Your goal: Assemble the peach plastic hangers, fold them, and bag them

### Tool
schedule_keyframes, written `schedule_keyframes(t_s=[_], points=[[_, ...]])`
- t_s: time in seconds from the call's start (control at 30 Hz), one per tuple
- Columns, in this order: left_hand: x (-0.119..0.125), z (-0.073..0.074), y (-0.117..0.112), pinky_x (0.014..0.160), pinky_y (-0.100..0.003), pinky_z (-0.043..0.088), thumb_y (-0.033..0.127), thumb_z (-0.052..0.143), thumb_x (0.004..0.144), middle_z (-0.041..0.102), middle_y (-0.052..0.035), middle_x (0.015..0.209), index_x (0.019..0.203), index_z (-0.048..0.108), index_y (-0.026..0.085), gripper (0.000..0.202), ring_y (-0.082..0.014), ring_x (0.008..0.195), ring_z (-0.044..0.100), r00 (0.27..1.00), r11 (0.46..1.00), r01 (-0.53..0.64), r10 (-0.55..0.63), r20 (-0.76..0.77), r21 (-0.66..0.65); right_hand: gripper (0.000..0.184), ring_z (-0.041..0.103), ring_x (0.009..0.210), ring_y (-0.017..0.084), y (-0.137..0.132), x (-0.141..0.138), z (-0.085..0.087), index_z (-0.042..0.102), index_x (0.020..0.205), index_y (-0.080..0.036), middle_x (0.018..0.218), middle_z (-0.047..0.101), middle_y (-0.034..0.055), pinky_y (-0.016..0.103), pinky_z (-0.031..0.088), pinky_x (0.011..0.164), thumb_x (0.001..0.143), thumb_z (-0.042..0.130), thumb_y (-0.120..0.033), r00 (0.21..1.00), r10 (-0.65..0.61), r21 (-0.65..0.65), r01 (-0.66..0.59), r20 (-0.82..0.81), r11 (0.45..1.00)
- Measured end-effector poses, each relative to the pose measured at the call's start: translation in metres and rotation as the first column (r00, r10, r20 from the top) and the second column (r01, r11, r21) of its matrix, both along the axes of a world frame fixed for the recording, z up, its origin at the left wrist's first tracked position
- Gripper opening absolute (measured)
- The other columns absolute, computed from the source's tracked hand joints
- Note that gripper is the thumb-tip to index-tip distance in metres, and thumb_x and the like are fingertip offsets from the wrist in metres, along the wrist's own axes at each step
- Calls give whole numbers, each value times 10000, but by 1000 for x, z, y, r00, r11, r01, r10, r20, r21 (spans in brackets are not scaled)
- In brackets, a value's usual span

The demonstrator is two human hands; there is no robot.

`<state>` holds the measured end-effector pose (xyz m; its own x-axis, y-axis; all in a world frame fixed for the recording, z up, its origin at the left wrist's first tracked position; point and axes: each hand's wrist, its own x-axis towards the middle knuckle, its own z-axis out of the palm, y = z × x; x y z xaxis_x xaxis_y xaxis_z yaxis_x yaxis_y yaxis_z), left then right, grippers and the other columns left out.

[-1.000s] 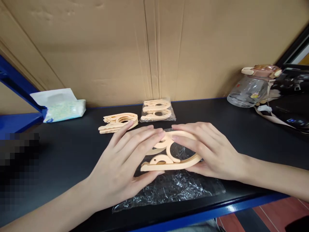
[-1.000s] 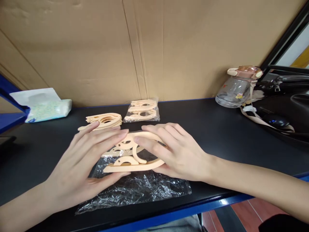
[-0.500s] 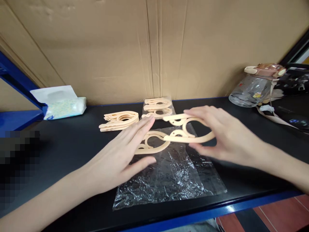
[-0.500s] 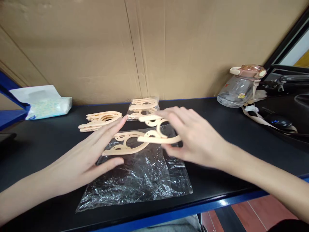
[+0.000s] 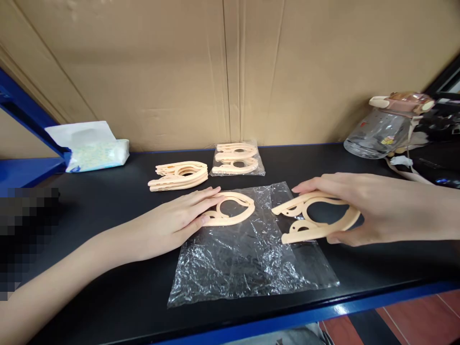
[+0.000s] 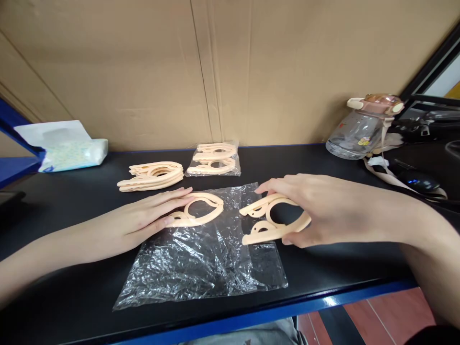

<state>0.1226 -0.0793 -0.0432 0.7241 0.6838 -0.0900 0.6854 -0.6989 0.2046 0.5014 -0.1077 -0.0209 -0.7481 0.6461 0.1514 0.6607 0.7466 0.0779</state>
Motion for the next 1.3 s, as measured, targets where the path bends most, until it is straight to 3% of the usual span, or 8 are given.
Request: schedule_keyframes(t_s=[0.17,0.3,0.37,0.6,0.87,1.07,1.23,1.3], points=[[-1,0,1,1183,-433,223,448,295,1005,180,75,1585,1493,241,363,498,-217,1451,214,1000,1000,-6,5,-15,-16,791,686,994,296,-13,-9,11,472,1371,-285,1239,657,83,355,595,696,660,794,-413,1000,-8,-230,8,-1,973],[-1,-1,1,1192,-422,193,461,289,1004,182,87,1584,1487,261,367,493,-217,1453,209,1000,1000,-17,16,-11,-27,779,668,1030,305,-20,-19,21,444,1413,-277,1207,674,62,394,569,787,703,744,-389,994,-44,-378,78,97,923],[-1,0,0,1196,-413,187,469,288,1002,181,97,1583,1486,267,370,494,-217,1453,208,1000,999,-28,27,-7,-36,751,648,1068,309,-21,-24,21,423,1429,-286,1206,670,52,414,548,836,745,704,-422,993,-65,-378,99,101,920],[2,0,0,1198,-421,176,480,270,1001,178,95,1583,1487,276,352,503,-218,1457,192,999,998,-39,38,-20,-46,697,561,1181,320,-16,-26,3,402,1430,-310,1354,561,57,450,485,935,794,681,-373,989,-124,-92,116,-79,989],[1,0,-1,1198,-417,177,481,255,1003,172,89,1587,1492,264,341,509,-210,1458,191,999,999,-30,29,-34,-27,777,573,1153,327,-13,-40,0,386,1450,-307,1339,579,61,455,477,918,774,653,-583,997,-23,-387,-7,-73,922],[2,0,-1,1193,-404,207,479,276,1000,192,85,1583,1486,282,342,504,-213,1453,209,1000,1000,-23,23,-15,-17,787,579,1098,288,-7,-64,-19,373,1455,-227,1278,590,115,454,454,939,803,622,-591,987,21,-376,-80,-159,923],[0,1,-1,1194,-410,203,483,266,1000,168,91,1588,1491,265,343,510,-215,1456,199,999,999,-32,31,-35,-22,846,490,1254,306,1,-45,-11,327,1479,-293,1415,499,77,432,426,1002,760,675,-572,987,-36,-491,-46,-156,870],[0,1,-1,1191,-408,216,483,272,999,182,89,1585,1487,278,345,507,-221,1452,212,999,999,-33,33,-25,-23,800,533,1202,283,4,-38,-6,319,1476,-344,1350,558,46,413,447,972,781,672,-528,986,-84,-541,-7,-143,841]])
